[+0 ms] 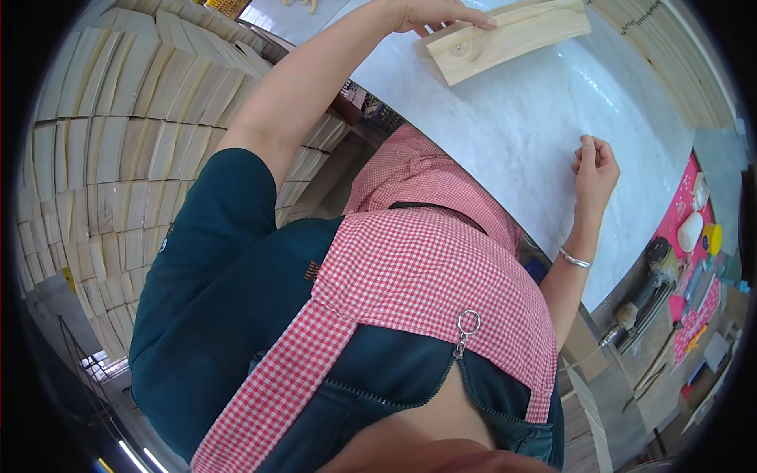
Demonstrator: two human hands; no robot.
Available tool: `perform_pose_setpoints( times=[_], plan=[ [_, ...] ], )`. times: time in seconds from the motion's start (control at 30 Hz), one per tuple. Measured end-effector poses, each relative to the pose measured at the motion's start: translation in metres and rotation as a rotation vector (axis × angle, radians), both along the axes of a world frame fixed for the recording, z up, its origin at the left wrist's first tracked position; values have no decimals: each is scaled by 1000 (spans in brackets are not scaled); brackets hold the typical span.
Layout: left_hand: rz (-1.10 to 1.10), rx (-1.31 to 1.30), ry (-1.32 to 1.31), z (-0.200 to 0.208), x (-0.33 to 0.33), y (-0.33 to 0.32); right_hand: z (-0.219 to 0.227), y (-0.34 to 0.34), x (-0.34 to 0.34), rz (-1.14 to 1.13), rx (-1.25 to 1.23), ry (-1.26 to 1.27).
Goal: Assembling wooden boxes by applying glue to the edges and using a pneumatic nail gun to secure them.
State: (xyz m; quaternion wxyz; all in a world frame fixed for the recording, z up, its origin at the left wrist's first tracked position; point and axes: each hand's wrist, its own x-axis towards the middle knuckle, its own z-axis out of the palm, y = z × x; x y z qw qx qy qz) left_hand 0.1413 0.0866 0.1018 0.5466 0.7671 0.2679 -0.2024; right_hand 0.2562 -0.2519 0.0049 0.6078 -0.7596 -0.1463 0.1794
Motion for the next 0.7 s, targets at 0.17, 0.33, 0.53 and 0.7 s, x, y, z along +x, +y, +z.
perform_pose_setpoints(
  times=[0.17,0.33,0.53,0.7],
  plan=[
    [87,200,-107,-14,-10,-5,-1,0,-6,21,-21,-26],
    [169,765,-325,-34,-25,-22,-6,2,-4,31,-32,-70],
    [-223,1118,-828,-44,-90,-52,-12,7,-4,112,-113,-346],
    [-229,1396,-627,-93,-100,-60,-26,-3,-10,82,-145,-530]
  ],
)
